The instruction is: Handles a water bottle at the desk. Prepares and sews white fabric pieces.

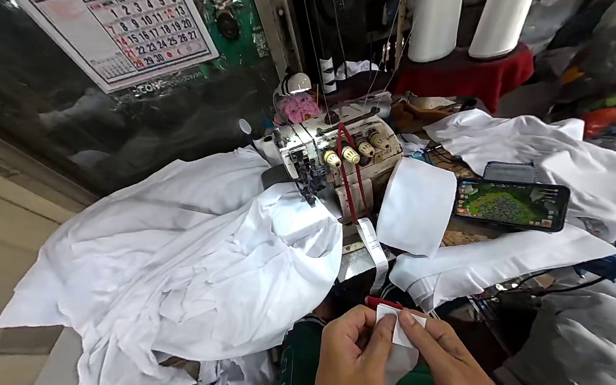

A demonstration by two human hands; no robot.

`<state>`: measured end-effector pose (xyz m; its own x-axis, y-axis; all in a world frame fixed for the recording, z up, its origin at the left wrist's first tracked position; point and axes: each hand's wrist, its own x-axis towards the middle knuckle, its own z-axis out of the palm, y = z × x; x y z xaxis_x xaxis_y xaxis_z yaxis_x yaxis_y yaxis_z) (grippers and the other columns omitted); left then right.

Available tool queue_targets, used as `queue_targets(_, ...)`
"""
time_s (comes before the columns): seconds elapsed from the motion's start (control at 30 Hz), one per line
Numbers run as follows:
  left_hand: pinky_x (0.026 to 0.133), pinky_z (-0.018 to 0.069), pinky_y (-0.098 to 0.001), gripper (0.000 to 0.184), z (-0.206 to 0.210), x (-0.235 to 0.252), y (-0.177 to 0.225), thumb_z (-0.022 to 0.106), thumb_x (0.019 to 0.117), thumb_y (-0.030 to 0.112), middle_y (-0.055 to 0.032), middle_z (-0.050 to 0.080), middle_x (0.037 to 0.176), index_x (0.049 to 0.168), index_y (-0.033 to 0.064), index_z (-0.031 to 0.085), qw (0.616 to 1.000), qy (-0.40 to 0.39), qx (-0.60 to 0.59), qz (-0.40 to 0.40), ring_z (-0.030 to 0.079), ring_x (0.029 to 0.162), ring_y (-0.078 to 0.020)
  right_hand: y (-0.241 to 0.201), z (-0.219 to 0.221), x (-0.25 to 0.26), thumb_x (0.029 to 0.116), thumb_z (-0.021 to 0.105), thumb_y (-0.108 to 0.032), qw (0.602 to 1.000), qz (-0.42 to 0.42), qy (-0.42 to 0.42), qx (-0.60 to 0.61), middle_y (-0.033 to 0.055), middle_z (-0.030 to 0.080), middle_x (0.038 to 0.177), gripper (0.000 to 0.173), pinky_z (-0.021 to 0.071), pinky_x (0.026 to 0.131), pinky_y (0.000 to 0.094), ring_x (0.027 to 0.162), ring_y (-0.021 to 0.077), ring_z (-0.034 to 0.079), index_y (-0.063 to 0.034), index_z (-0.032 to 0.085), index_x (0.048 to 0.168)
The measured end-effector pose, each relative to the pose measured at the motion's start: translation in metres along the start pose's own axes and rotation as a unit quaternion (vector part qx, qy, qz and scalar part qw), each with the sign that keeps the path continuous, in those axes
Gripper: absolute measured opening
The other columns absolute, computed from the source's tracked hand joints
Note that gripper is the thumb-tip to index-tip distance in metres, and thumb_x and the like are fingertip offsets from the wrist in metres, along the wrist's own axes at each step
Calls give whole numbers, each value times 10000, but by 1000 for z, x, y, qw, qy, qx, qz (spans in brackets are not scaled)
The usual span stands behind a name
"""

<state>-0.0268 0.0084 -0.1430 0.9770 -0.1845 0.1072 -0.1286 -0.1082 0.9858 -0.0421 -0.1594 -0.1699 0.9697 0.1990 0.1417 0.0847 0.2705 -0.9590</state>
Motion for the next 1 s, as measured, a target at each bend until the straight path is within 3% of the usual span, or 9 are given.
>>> queue_targets(0.13, 569, 581, -266, 167, -1, 2, 0, 669, 995, 146, -48, 693, 732, 907, 11, 709, 1000, -5, 9, -9, 663, 615, -118, 2, -10, -3, 1025, 605, -131, 993, -28, -113, 6, 71, 670, 1283, 380, 557, 1018, 370, 1157, 144, 653, 13, 572, 1375)
queue_targets(0.33, 557, 561, -252, 232, -7, 12, -7, 739, 954, 220, -39, 681, 709, 831, 26, 709, 1000, -13, 5, -19, 644, 595, -110, 1, -9, 0, 1096, 452, -118, 997, -8, -76, 14, 56, 710, 1172, 281, 579, 945, 343, 1053, 120, 682, 2, 655, 1248)
queue_targets(0.4, 623, 615, -301, 246, -10, 10, -12, 794, 909, 226, -83, 720, 791, 914, -3, 703, 999, -3, -32, -33, 700, 671, -161, -2, -8, -1, 1120, 406, -180, 996, 1, -74, 42, 94, 668, 1331, 357, 540, 1047, 384, 1209, 175, 646, 13, 646, 1299)
queue_targets(0.47, 710, 639, -335, 303, -15, 5, -20, 772, 928, 223, -103, 730, 949, 1088, -17, 677, 999, -2, -41, 1, 725, 808, -188, 0, -7, 2, 1127, 366, -189, 993, -14, -97, 63, 192, 431, 1587, 430, 424, 1186, 466, 1448, 304, 455, 87, 573, 1383)
queue_targets(0.6, 925, 574, -356, 269, -17, 2, -36, 602, 1039, 240, -127, 657, 1191, 1105, 0, 705, 993, -24, -20, 110, 636, 1116, -203, -1, 0, 5, 1127, 352, -199, 992, -11, -91, 88, 205, 322, 1645, 459, 370, 1218, 479, 1496, 325, 374, 100, 512, 1436)
queue_targets(0.67, 841, 588, -307, 173, -9, -1, -34, 599, 1029, 131, -89, 694, 1025, 976, -7, 691, 994, -1, -26, 106, 674, 976, -139, -4, 1, 9, 1126, 359, -179, 993, -5, -74, 94, 193, 429, 1587, 442, 390, 1203, 467, 1450, 297, 446, 94, 517, 1435)
queue_targets(0.77, 675, 553, -235, 150, -10, -1, -22, 571, 1028, 68, -37, 667, 813, 972, -24, 674, 997, 50, -24, 61, 638, 729, -67, -7, -1, 24, 1111, 420, -147, 999, -25, -36, -13, 129, 646, 1296, 340, 549, 1012, 389, 1161, 189, 642, 55, 641, 1272)
queue_targets(0.9, 692, 575, -306, 199, -27, 7, -29, 498, 1063, 83, -76, 675, 838, 1046, -39, 654, 999, 32, -13, 7, 660, 746, -125, -3, -6, 49, 1049, 583, -133, 994, -22, -12, -109, 92, 712, 936, 218, 613, 714, 338, 791, 157, 692, 21, 736, 1026)
queue_targets(1.0, 660, 570, -308, 216, -56, 28, -3, 493, 1068, 107, -57, 667, 801, 1029, -14, 666, 998, 15, 56, 10, 652, 712, -124, -19, -2, 74, 1013, 647, -122, 993, -14, -41, -107, 97, 741, 905, 166, 643, 650, 376, 717, 197, 720, 4, 738, 1072)
